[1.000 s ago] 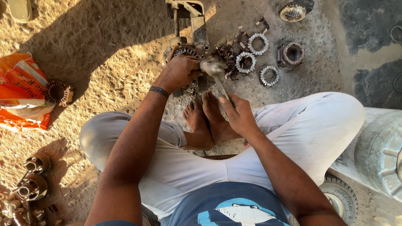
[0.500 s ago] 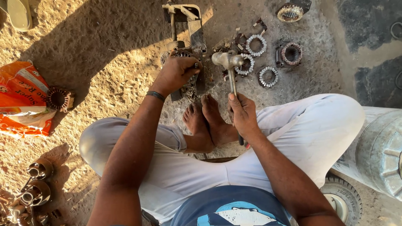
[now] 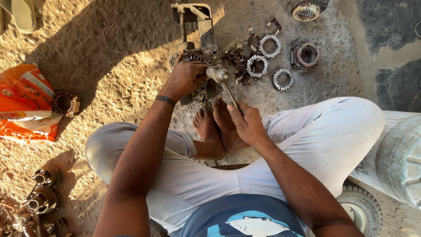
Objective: The person sits on the ground and hammers electric motor stators and armatures with a ball-peen hammer, breaking them apart to separate the copper windings and steel laminations. They hold each motor part against a metal fixture with one hand while striking it, setting broken pieces aside and picking up the next motor part.
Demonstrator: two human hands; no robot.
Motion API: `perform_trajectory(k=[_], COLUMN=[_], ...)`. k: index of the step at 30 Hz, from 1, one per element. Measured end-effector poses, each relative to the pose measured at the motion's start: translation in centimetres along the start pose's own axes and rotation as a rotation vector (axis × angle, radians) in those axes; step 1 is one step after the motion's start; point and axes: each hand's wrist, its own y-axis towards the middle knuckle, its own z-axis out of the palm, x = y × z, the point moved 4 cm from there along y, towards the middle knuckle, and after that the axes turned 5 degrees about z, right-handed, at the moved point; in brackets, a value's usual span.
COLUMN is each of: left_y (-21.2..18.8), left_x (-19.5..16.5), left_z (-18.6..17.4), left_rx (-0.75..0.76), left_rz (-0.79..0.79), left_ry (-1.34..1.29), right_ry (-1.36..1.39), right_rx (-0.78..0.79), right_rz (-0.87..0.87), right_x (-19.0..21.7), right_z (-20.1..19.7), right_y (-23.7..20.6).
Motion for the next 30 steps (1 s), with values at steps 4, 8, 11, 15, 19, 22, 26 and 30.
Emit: perform_trajectory(k=[4,8,11,15,19,22,26,30], left_y=[0.0,-0.1,0.2,0.3,0.6,0.7,0.9,0.9], left_x=[-0.5,-0.7,-1.0,-0.8,-1.0,-1.2,-1.3,-1.3], left_z=[-0.5,-1.9,-2.1,-1.2,-0.7,-0.6,-0.7,-0.6], left_rx=[-0.005,-0.127,-0.12,-0.029,-0.053,-0.064,-0.022,-0.017], left_rz=[-0.04,-0.018,0.012,-0.063,0.01,0.049,-0.005,-0.017], left_ry=[-0.097,-0.286,-0.211,-0.091,-0.064,-0.023,-0.017,-0.001], right_ry=[0.148,0.298,0.288,0.309,0.271,0.272,0.254,0.239], right_rx=[-0.025,-0.056,-0.07,-0.041,-0.022,-0.011,-0.029,-0.033], right_rz=[-0.024,-0.061,-0.049,-0.025,-0.009,-0.02,-0.018,-0.052], right_x=[-0.3,-0.7,-0.9,-0.9,-0.7,-0.4,-0.4,-0.7], right_z=[-0.6,-1.3,-1.3,-1.0,-1.0,-1.0,-1.2,-1.4], right_y=[0.2,0.3,0.5,0.6,0.5,0.5,0.5,0.5])
